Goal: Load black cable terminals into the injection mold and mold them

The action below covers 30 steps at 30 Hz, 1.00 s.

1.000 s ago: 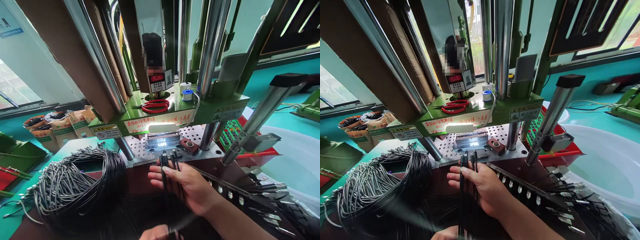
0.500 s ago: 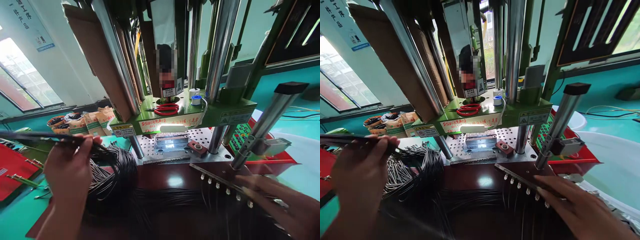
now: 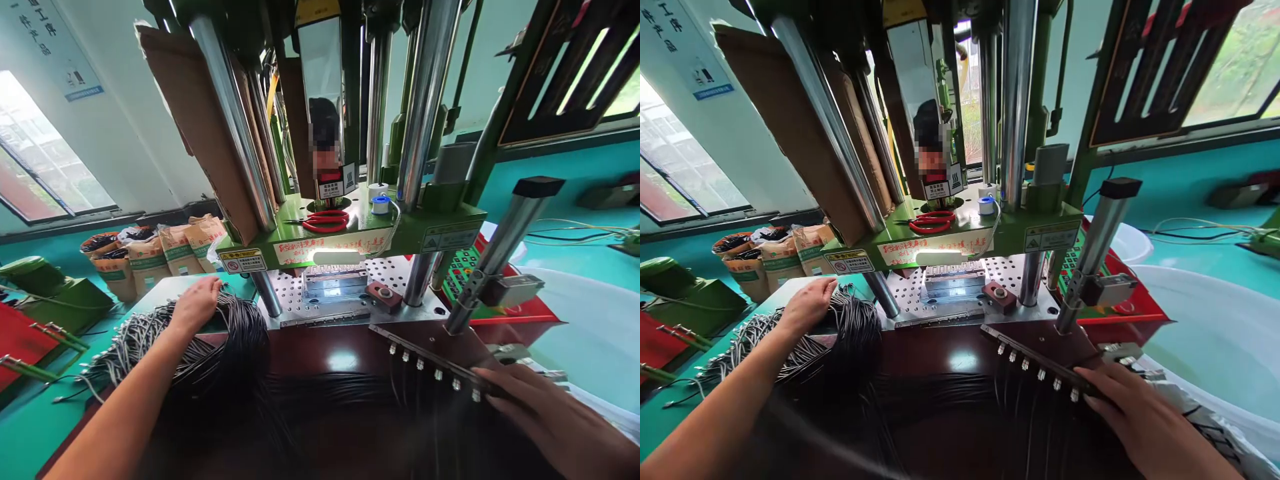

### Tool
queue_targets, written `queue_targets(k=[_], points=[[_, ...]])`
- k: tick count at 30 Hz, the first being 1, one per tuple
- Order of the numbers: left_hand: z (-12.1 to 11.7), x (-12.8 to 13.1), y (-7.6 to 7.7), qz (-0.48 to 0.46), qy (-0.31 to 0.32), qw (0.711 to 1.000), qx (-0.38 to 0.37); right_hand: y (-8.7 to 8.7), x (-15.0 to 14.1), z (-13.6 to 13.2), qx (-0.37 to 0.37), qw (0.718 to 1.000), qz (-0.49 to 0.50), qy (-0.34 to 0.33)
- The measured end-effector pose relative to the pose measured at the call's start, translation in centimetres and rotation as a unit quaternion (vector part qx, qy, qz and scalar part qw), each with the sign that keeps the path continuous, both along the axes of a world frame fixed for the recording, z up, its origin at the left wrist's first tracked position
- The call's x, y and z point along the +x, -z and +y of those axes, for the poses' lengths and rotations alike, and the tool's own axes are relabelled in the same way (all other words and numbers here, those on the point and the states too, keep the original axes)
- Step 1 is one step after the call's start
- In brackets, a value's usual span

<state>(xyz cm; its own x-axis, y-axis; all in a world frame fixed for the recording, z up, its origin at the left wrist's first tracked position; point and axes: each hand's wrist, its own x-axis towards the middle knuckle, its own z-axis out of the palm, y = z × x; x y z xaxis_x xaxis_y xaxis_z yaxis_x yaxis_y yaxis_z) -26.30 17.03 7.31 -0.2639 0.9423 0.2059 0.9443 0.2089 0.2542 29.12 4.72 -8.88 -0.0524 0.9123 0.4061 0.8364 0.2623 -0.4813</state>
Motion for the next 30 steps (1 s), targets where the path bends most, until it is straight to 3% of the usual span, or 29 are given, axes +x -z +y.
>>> queue_targets(k=[3, 5, 8, 11, 13, 15, 17, 19, 21, 23, 27, 30], points=[[0.2, 0.4, 0.4, -0.010, 0.164, 0.984, -0.069, -1.7, -0.6, 0.0, -0.041, 0.999, -0.030, -0.014], [0.5, 0.3, 0.9, -0.020, 0.211, 0.968, -0.132, -2.8, -1.1, 0.0, -0.051, 0.998, -0.038, -0.013], [0.1, 0.8, 0.6, 0.024, 0.188, 0.972, -0.137, -4.1, -1.6, -0.2, -0.052, 0.998, -0.033, -0.015], [-2.2, 3.3, -1.0, 0.095, 0.157, 0.983, -0.030, -5.2, -1.9, 0.0, -0.073, 0.997, -0.006, 0.004], [-4.4, 6.3, -1.9, 0.041, 0.193, 0.980, 0.012, -6.3, -2.1, 0.3, -0.088, 0.996, 0.012, 0.027], [-6.3, 9.6, -2.1, -0.077, 0.273, 0.959, -0.011, -7.8, -2.7, 1.0, -0.094, 0.995, 0.028, 0.033], [-7.2, 12.7, -1.5, -0.178, 0.307, 0.934, -0.045, -9.5, -3.9, 2.2, -0.095, 0.994, 0.042, 0.017], [-6.9, 15.2, -0.3, -0.303, 0.282, 0.903, -0.114, -11.2, -5.6, 3.9, -0.100, 0.993, 0.055, -0.013], [-5.6, 16.8, 1.0, -0.445, 0.236, 0.847, -0.173, -12.5, -7.5, 6.2, -0.103, 0.991, 0.065, -0.051], [-3.7, 17.7, 2.2, -0.543, 0.187, 0.804, -0.152, -13.0, -9.5, 9.0, -0.100, 0.988, 0.085, -0.082], [1.1, 18.2, 3.9, -0.570, 0.103, 0.815, -0.021, -12.3, -12.5, 15.3, -0.085, 0.985, 0.123, -0.090], [5.1, 18.4, 5.0, -0.555, 0.062, 0.829, 0.029, -11.1, -14.1, 19.8, -0.060, 0.988, 0.124, -0.064]])
